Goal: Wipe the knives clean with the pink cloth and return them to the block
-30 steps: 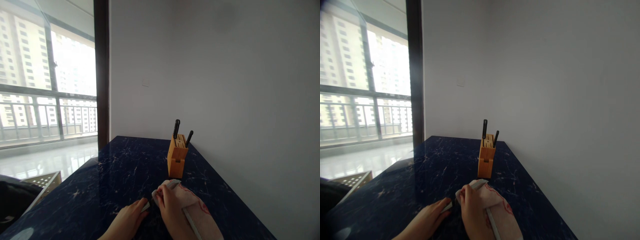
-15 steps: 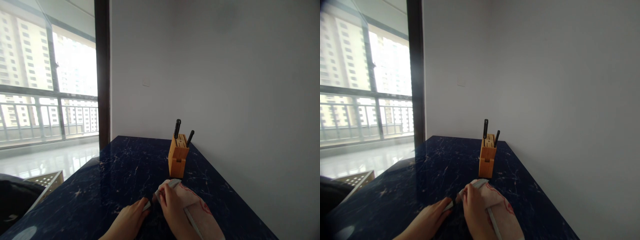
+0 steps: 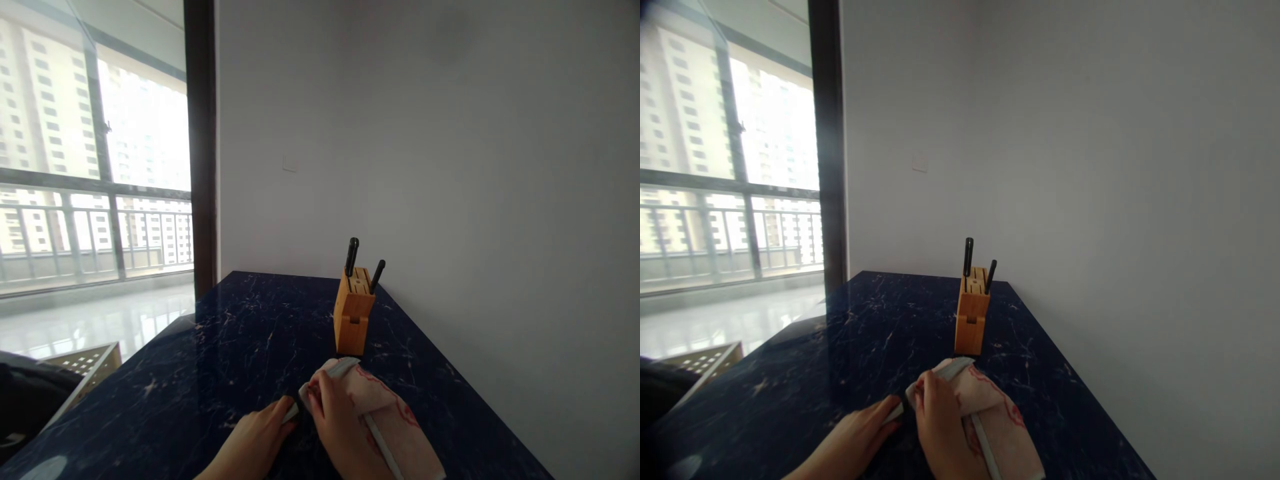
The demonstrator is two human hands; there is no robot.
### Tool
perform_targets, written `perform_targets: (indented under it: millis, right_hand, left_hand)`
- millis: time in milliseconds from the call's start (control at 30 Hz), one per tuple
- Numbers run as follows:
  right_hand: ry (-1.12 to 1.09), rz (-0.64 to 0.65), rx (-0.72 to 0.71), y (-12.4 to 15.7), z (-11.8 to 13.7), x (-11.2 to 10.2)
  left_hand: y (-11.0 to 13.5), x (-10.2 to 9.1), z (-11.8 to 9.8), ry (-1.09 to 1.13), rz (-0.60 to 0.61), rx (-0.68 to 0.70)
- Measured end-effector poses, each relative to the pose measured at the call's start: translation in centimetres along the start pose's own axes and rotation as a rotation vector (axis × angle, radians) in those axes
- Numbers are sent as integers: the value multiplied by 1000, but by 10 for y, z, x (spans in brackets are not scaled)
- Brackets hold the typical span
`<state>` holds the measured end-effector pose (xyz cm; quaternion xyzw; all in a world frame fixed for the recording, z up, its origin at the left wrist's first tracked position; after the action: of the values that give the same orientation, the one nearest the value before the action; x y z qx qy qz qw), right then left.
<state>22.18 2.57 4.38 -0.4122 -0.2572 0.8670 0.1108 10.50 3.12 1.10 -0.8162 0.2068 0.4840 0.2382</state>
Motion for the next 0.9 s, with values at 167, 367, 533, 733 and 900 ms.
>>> perform_targets:
  millis: [167, 367, 533, 733, 900]
  right_hand:
    - [-42, -46, 44, -3, -4, -6]
    - [-80, -20, -4, -2, -1, -4]
    - [-3, -54, 64, -7, -9, -9]
    - [-74, -3, 40, -2, -3, 1]
    - [-70, -43, 94, -2, -10, -4]
  left_hand:
    - [0, -1, 0, -10, 12, -25]
    - [1, -1, -1, -36, 3, -12]
    - [0, 1, 0, -58, 16, -36]
    - [0, 0, 0, -42, 13, -27]
    - [0, 0, 1, -42, 7, -42]
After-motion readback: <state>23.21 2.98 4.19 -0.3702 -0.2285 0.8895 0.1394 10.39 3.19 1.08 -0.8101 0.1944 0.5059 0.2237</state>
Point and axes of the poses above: each hand's wrist, its own y-axis away from the middle knuckle, its own x-axis out of the palm, z = x × y, the point moved 9 cm from there along -y, towards the middle knuckle, and after that the axes turned 2 degrees about -z, right-handed, at the moved point
